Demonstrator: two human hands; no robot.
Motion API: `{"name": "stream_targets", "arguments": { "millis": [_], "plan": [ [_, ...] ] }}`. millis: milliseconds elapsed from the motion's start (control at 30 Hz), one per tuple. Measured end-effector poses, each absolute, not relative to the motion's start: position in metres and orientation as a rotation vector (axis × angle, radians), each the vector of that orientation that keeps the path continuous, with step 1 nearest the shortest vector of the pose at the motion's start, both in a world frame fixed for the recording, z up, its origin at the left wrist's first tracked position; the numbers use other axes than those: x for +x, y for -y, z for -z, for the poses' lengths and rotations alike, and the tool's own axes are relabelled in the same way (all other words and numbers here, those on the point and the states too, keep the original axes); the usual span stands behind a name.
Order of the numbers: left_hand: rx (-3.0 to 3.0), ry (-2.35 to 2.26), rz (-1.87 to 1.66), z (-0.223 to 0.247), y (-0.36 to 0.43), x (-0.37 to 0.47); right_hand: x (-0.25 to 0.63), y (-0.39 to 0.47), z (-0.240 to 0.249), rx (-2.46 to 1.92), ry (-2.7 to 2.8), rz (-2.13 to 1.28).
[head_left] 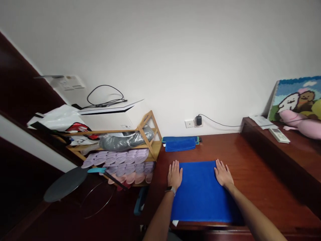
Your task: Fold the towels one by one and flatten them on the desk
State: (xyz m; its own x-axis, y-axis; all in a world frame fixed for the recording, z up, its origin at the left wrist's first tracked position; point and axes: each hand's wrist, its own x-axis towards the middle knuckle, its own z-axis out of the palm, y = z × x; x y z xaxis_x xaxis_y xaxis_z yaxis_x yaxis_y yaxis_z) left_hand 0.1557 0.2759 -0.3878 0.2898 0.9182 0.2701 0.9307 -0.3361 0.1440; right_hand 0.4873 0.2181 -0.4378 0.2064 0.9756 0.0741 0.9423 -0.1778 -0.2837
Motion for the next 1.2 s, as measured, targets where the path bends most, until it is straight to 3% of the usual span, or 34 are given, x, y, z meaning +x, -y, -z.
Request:
{"name": "stream_targets", "arguments": {
  "millis": [333, 533, 667, 867, 1033, 1200],
  "plan": [
    [-2.771, 1.643, 0.78, 0.403, -0.066, 0.194, 0.488, -0.199, 0.401, -2.267, 1.732, -0.325],
    [-3.068, 1.321, 0.769, 0.442, -0.015, 0.203, 0.474, -0.16, 0.415, -2.222, 1.881, -0.269],
    [-3.0, 1.34, 0.813, 0.407, -0.03, 0.223, 0.469, -0.158, 0.416, -2.221, 1.875, -0.266],
    [-2.963, 1.406, 0.721, 0.343, -0.124, 0.282, 0.473, -0.159, 0.412, -2.22, 1.891, -0.311],
    [-2.976, 1.478, 0.455, 0.368, -0.181, 0.325, 0.475, -0.158, 0.419, -2.202, 1.938, -0.28],
    [-2.83, 1.607, 0.352, 0.403, -0.199, 0.272, 0.475, -0.159, 0.429, -2.203, 1.901, -0.244]
  ]
}}
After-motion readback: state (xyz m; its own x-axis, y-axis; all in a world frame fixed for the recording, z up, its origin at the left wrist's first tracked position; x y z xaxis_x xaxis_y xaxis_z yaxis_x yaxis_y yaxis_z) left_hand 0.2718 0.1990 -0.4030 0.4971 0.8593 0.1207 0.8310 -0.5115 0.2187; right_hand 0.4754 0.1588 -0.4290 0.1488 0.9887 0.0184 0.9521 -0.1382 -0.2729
